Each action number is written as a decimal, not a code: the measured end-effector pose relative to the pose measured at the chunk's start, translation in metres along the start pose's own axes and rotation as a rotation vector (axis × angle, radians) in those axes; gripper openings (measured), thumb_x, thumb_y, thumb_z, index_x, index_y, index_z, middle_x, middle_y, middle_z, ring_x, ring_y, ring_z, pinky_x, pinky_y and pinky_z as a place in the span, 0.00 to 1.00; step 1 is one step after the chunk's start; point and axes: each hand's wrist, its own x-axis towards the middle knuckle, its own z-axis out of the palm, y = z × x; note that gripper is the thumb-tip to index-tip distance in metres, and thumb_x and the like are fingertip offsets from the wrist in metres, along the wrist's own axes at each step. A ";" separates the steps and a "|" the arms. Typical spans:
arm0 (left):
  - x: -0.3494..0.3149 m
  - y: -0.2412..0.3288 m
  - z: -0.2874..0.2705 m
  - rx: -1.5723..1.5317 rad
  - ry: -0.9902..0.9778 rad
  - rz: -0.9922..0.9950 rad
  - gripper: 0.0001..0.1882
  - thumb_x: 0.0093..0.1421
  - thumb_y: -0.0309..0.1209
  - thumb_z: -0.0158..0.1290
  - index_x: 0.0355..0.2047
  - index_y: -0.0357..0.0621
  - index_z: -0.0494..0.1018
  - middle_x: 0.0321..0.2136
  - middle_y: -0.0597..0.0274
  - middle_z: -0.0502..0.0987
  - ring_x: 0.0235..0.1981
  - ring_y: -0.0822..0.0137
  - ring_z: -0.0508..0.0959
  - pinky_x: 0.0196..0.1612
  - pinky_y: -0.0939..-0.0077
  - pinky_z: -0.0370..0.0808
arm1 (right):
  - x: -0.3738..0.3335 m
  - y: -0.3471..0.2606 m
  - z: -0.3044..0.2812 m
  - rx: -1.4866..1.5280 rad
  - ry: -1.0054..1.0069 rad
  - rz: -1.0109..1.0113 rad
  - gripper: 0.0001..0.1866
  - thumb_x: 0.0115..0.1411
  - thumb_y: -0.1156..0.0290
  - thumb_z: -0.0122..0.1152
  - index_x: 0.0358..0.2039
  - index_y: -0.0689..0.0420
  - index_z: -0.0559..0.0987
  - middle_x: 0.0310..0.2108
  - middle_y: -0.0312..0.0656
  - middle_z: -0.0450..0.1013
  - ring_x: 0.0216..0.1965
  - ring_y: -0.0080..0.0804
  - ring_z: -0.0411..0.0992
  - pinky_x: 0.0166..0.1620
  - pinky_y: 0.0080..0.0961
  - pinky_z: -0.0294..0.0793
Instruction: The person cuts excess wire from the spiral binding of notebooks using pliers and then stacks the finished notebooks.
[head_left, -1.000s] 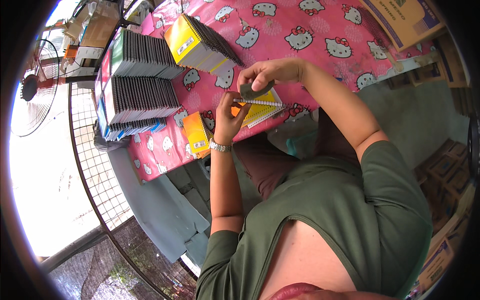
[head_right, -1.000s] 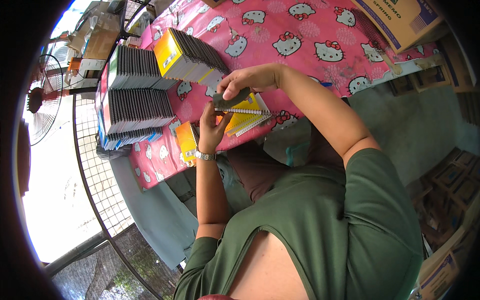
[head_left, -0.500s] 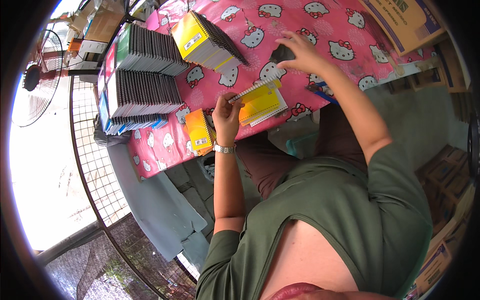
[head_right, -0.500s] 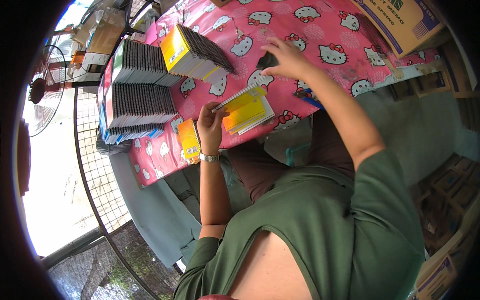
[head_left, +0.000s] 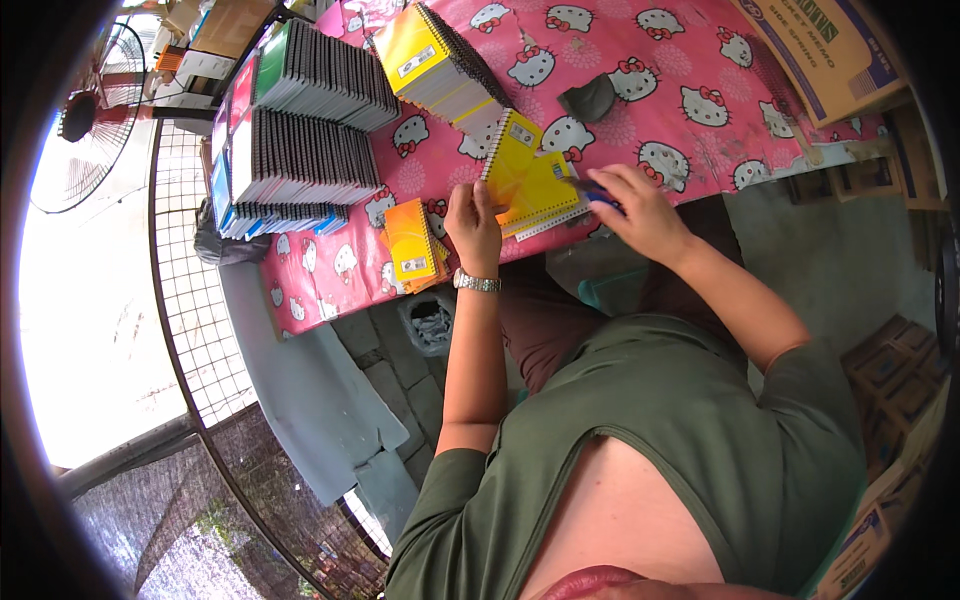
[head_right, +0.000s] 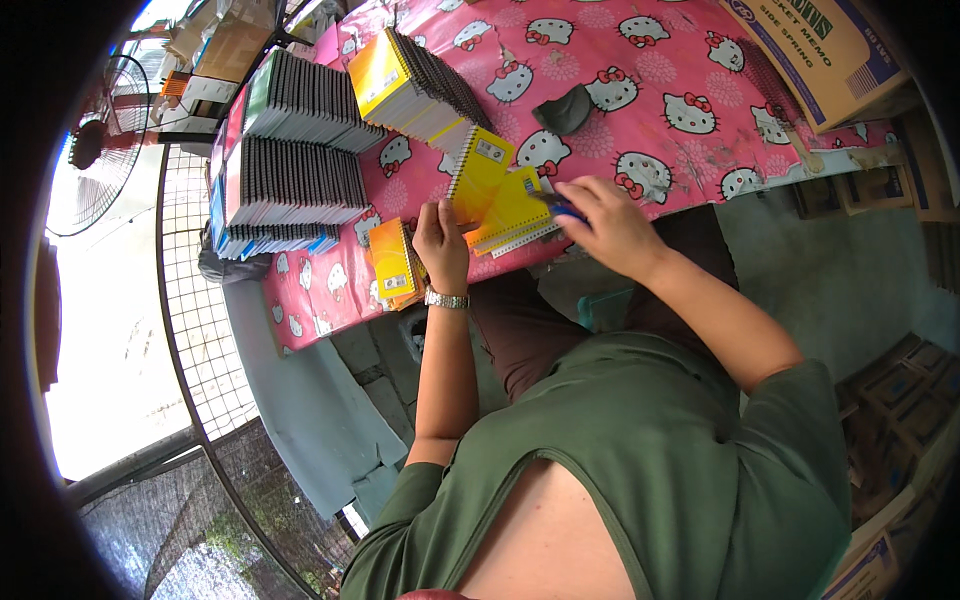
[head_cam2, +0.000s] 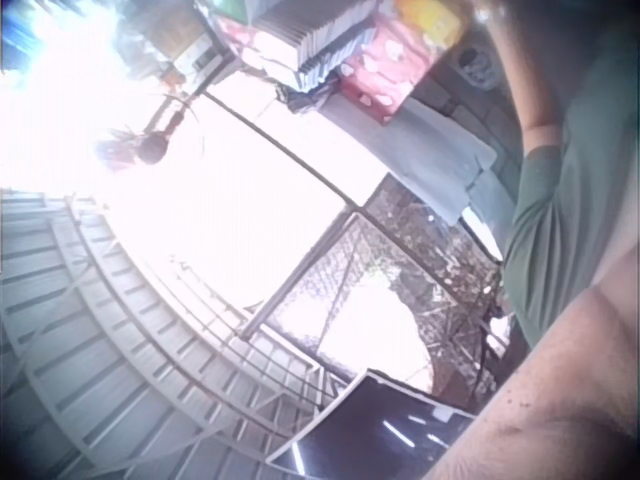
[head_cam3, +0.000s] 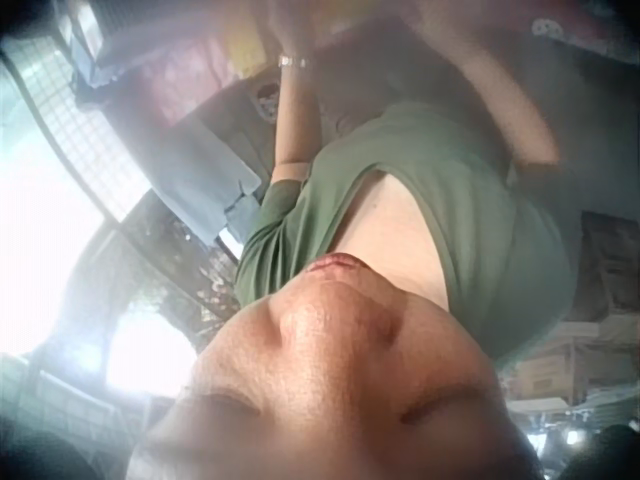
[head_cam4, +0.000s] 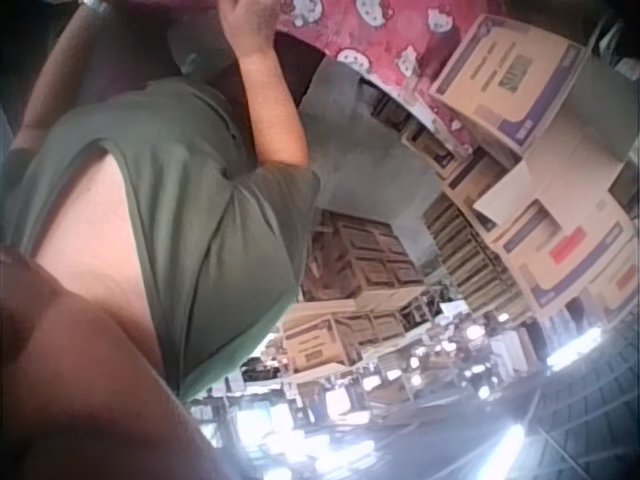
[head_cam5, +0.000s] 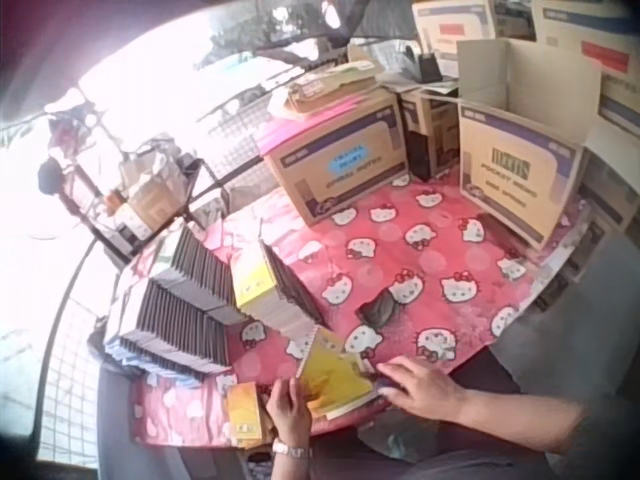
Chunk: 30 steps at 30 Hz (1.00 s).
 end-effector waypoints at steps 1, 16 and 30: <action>0.000 -0.004 0.000 0.044 0.005 0.005 0.07 0.66 0.27 0.54 0.33 0.35 0.70 0.21 0.62 0.71 0.18 0.74 0.73 0.23 0.79 0.77 | 0.006 -0.010 0.007 0.089 -0.011 0.022 0.22 0.60 0.67 0.63 0.53 0.63 0.74 0.47 0.47 0.71 0.49 0.46 0.70 0.52 0.37 0.72; -0.006 0.009 0.016 -0.139 0.229 0.021 0.04 0.65 0.22 0.52 0.32 0.37 0.74 0.24 0.61 0.76 0.22 0.75 0.72 0.25 0.78 0.70 | 0.046 -0.056 0.037 0.010 0.051 -0.143 0.24 0.53 0.62 0.70 0.49 0.58 0.78 0.45 0.43 0.72 0.48 0.41 0.70 0.52 0.38 0.70; -0.013 -0.019 0.003 -0.078 0.108 0.129 0.15 0.55 0.11 0.50 0.43 0.31 0.75 0.33 0.59 0.77 0.33 0.73 0.77 0.33 0.80 0.75 | 0.050 -0.074 0.048 -0.134 -0.072 -0.038 0.20 0.54 0.60 0.67 0.44 0.58 0.79 0.37 0.43 0.74 0.42 0.41 0.73 0.47 0.38 0.71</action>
